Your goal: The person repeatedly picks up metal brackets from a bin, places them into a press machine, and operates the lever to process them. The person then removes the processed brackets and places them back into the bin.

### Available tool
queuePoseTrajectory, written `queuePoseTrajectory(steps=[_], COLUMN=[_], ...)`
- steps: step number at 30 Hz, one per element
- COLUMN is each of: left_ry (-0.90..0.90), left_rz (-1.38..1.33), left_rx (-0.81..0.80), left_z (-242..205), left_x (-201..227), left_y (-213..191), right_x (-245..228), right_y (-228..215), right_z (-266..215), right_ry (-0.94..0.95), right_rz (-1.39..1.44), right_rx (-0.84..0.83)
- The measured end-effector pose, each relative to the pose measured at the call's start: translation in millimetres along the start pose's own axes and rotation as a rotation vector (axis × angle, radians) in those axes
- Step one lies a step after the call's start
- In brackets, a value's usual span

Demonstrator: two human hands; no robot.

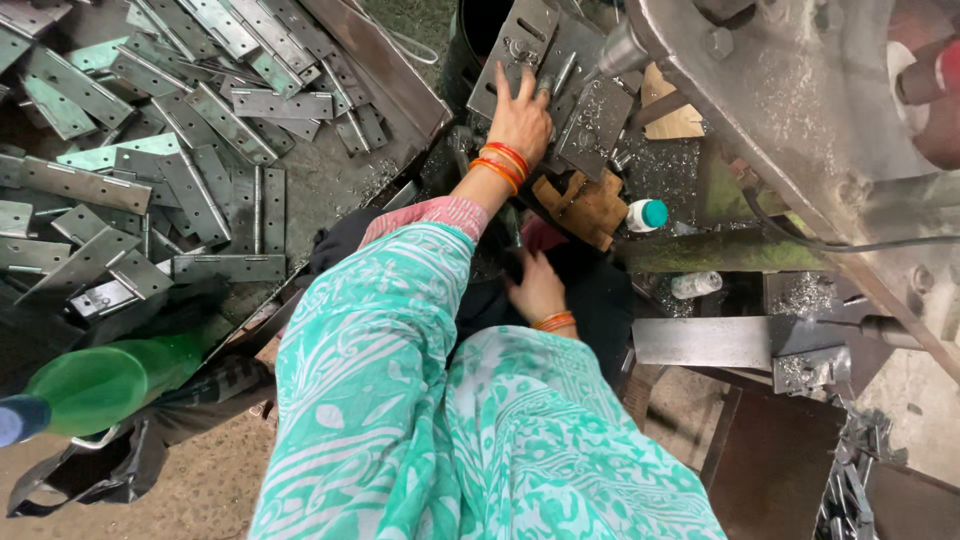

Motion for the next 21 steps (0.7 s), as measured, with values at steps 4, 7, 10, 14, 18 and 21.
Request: queuePoseTrajectory(steps=[4,7,10,14,18,21], left_ry=[0.004,-0.009,-0.008,-0.039,-0.077,-0.074], left_rz=[-0.004,-0.037,-0.085,-0.101,-0.156,-0.162], left_rx=[0.077,0.137,0.106,0.076,0.119,0.089], left_z=[-5,-16,-10,-1,19,29], left_x=[-5,-1,-7,-6,-7,-3], left_y=[-2,0,5,19,23,30], right_x=[-10,0,-1,5,5,0], right_y=[21,32,13,-29,-36,-7], right_z=[-27,-37,-12,15,29,7], right_ry=[-0.143,-0.026,-0.1,-0.185,-0.098,-0.052], right_rz=[0.348,0.295,0.213,0.138,0.01,-0.004], right_rx=[0.256,0.155,0.134,0.063,-0.033,-0.018])
Point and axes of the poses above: each hand's wrist, its own z-axis towards the middle knuckle, its own y-axis out of the palm, x = y × z, the point moved 5 cm from there along z, towards the middle knuckle, and after that the axes turned 7 degrees about x, right-handed, at the moved point
